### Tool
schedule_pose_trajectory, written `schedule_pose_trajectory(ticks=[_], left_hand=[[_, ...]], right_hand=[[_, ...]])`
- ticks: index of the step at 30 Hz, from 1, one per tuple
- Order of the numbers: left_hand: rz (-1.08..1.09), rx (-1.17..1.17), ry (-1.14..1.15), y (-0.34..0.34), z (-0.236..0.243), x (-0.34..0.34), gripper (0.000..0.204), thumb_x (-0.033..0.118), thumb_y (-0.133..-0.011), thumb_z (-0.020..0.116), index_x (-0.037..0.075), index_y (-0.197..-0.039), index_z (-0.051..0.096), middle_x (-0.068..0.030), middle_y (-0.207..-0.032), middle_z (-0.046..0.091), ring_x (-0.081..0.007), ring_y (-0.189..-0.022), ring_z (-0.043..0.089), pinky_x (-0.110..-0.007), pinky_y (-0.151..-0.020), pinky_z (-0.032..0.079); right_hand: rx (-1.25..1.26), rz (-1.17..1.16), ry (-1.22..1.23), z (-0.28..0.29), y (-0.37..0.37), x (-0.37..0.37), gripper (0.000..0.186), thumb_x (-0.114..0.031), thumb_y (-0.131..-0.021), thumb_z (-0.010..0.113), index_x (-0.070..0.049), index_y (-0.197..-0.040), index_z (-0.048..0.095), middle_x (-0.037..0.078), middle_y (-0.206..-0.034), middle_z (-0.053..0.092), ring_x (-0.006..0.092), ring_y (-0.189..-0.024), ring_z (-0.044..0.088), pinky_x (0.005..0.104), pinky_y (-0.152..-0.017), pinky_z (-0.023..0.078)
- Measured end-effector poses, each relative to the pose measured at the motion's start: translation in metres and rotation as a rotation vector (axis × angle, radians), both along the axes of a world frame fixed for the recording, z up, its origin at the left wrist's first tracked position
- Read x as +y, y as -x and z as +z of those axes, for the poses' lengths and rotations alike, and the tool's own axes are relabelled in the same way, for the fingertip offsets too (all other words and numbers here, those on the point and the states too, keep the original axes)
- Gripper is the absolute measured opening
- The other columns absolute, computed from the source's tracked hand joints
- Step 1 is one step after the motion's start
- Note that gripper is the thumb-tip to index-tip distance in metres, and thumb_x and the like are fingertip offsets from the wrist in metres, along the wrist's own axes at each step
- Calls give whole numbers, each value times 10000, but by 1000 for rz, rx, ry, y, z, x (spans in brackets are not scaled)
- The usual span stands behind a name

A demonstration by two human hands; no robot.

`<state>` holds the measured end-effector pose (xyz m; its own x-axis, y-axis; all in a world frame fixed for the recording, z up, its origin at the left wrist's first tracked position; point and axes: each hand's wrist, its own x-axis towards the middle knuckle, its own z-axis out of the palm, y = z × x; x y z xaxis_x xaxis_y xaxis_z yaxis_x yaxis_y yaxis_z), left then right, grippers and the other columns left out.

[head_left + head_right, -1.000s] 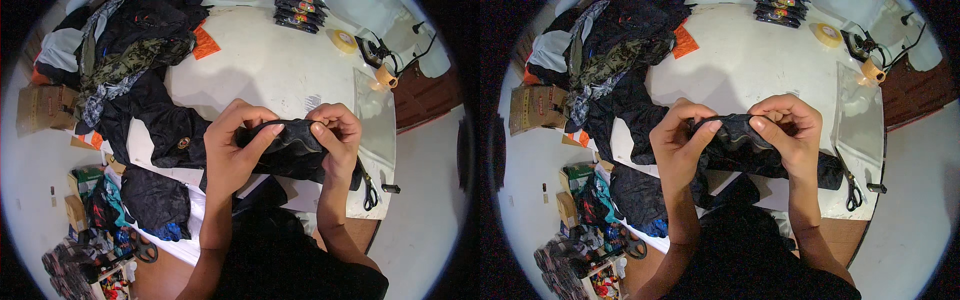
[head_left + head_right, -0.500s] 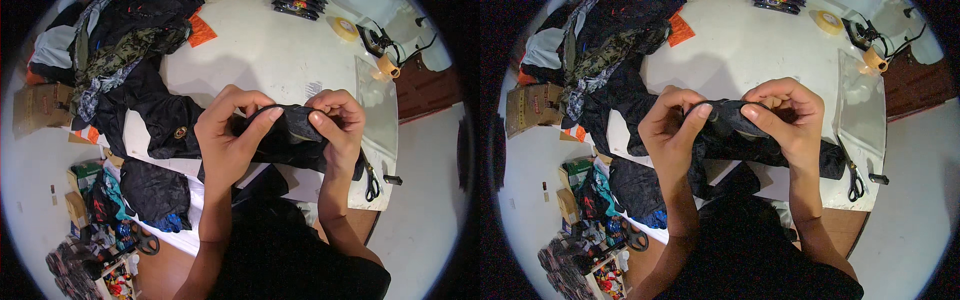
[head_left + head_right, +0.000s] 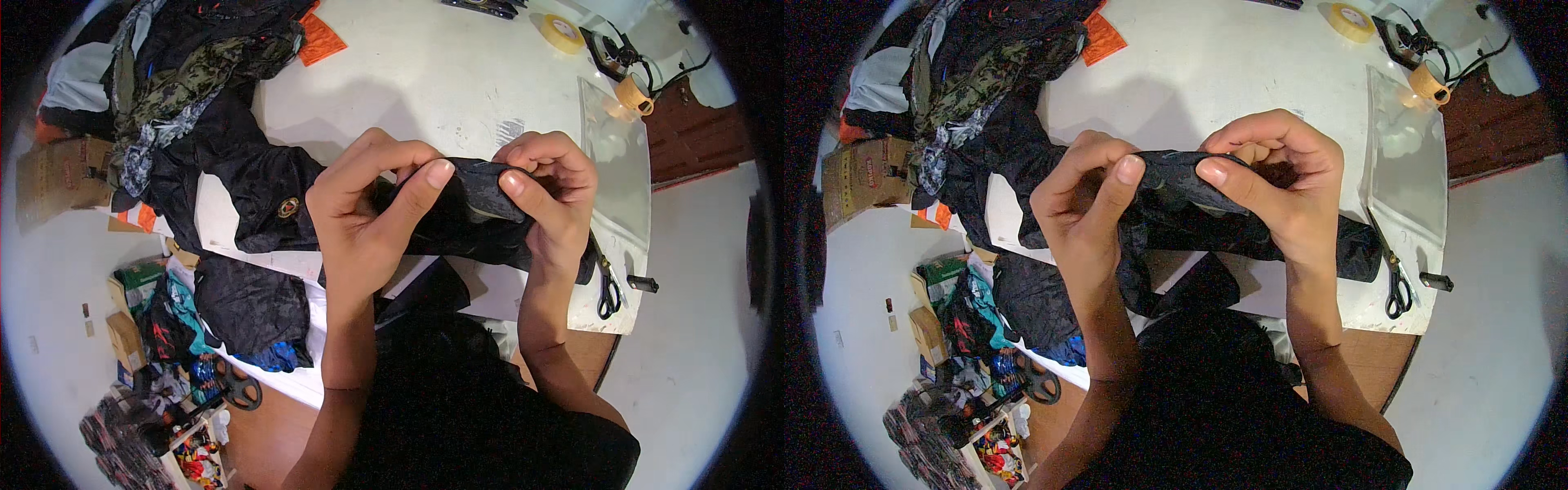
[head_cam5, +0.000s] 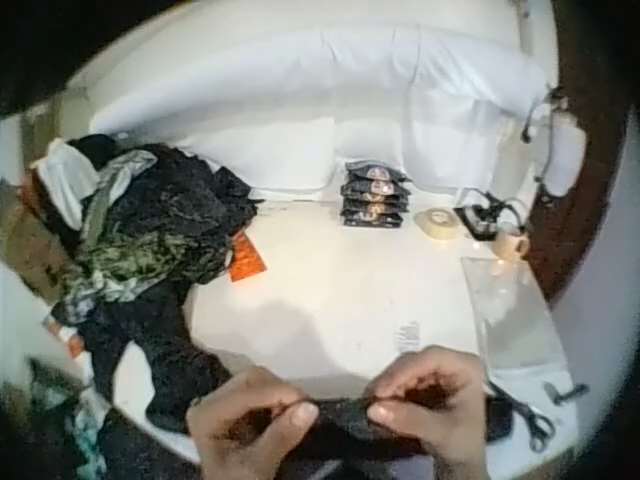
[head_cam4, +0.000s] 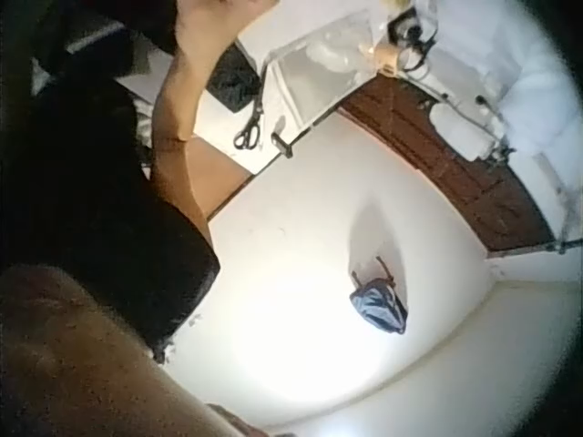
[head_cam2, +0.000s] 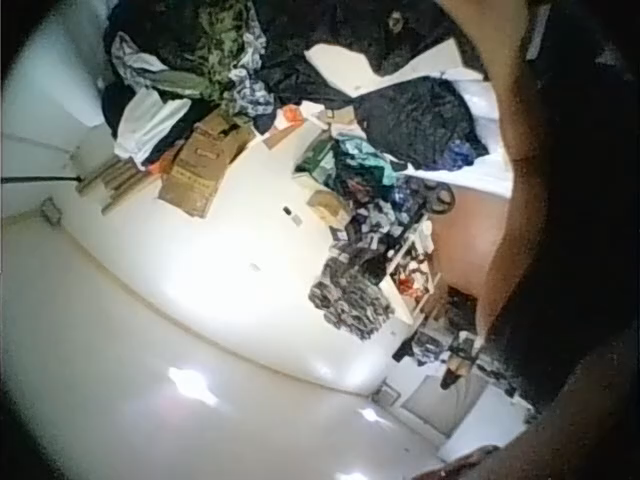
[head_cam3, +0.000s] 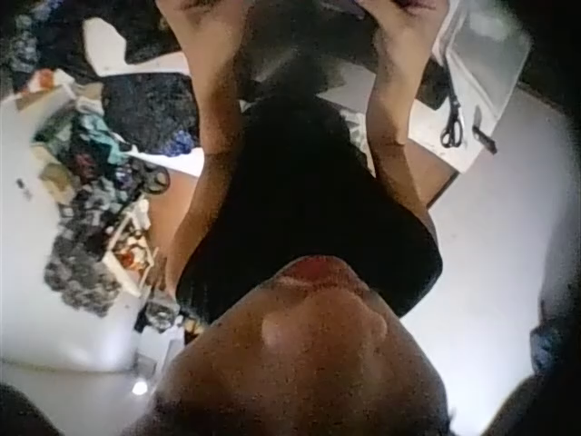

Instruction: Cut labels or small pieces from a garment using scissors and fold the fabric neatly on a table.

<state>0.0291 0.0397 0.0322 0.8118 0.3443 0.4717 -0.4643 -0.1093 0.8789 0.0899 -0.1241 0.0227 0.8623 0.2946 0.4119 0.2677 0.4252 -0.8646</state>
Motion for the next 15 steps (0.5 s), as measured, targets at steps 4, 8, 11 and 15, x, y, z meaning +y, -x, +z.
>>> schedule_pose_trajectory(ticks=[4, 8, 11, 15], left_hand=[[-5, -10, 21, -1, -2, 0, 80, -25, -782, 742, -32, -833, 681, -27, -702, 561, -87, -670, 475, -219, -618, 359], [-15, -24, 31, 0, -2, 0, 66, -21, -796, 734, -34, -824, 675, -29, -703, 568, -86, -662, 480, -220, -613, 363], [-17, -28, 30, 0, -4, 2, 60, -20, -805, 727, -33, -820, 670, -29, -703, 569, -82, -660, 486, -217, -608, 367], [-12, 3, 50, 1, -5, 2, 54, -23, -814, 718, -31, -818, 665, -27, -702, 564, -75, -660, 492, -212, -604, 374]], right_hand=[[28, -25, 4, 2, 2, 1, 172, 55, -758, 762, 14, -895, 667, 40, -776, 678, 36, -641, 555, 169, -588, 418], [24, -12, -18, 1, 1, 2, 176, 51, -754, 767, 16, -895, 667, 51, -783, 686, 41, -638, 560, 170, -590, 422], [3, -5, 1, 0, 1, 1, 183, 57, -748, 768, 17, -896, 667, 58, -777, 686, 45, -637, 566, 175, -590, 431], [-15, 14, 7, 2, 2, 3, 192, 66, -741, 768, 19, -897, 667, 67, -767, 685, 51, -637, 572, 181, -592, 442]])
